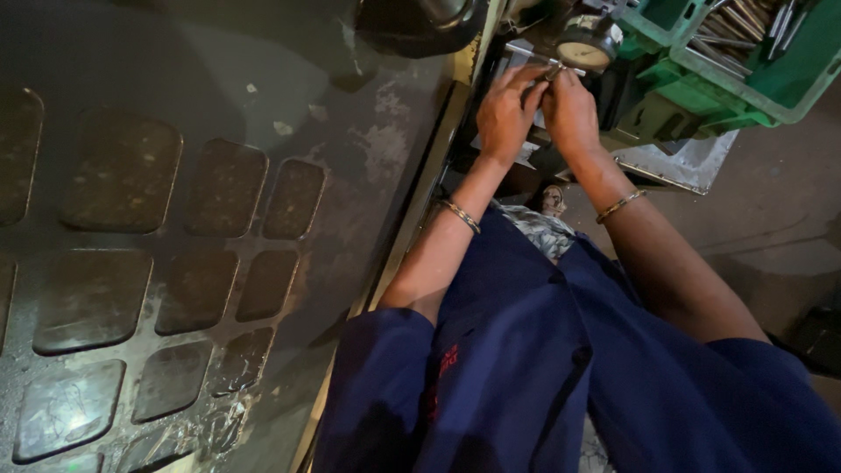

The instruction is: The person repeatedly picks up small metal rods from a green bin and measures them using a dial caliper mounted on a stand. The person adjusts the caliper jaws around each rod, reads the dial, and then places the rod back into the bin. This process is repeated for several rods.

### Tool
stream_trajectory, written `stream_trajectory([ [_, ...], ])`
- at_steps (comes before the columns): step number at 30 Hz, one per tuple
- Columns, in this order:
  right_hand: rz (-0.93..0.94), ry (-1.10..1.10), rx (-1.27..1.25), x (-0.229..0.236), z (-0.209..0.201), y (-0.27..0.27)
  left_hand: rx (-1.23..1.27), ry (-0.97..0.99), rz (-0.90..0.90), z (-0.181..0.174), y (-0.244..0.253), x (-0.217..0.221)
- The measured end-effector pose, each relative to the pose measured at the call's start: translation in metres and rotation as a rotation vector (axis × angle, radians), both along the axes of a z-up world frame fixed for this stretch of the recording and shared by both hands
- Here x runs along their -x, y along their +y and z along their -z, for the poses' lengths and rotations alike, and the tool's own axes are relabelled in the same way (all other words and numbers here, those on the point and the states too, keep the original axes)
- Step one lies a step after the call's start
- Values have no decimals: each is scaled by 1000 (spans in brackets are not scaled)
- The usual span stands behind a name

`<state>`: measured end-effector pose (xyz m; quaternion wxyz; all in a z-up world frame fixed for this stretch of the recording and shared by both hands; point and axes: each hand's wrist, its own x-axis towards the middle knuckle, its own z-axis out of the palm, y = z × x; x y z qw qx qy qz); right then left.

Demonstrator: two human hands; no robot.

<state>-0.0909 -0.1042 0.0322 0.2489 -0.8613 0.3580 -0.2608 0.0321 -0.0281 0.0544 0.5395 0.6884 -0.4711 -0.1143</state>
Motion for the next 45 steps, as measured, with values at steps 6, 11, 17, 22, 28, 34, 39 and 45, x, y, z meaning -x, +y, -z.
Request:
stream_trajectory([
  [6,10,5,2,0,5,-2,-33,20,7,-2,0,0],
  [11,4,5,8,0,2,-2,-49,43,12,-5,1,0],
  [17,-20,-1,-2,0,-8,0,7,45,25,5,2,-2],
  [22,-42,-12,0,1,-13,1,-30,9,14,16,7,-2],
  [28,-62,-21,9,2,-11,0,-85,5,27,22,13,-2],
  [34,-66,-11,-2,4,-8,-2,-47,-19,71,18,19,-4],
  [39,-39,34,-31,3,-8,-2,-74,-6,55,17,19,-2],
  [45,-53,23,-18,6,-9,-2,-83,1,56,14,18,-1],
])
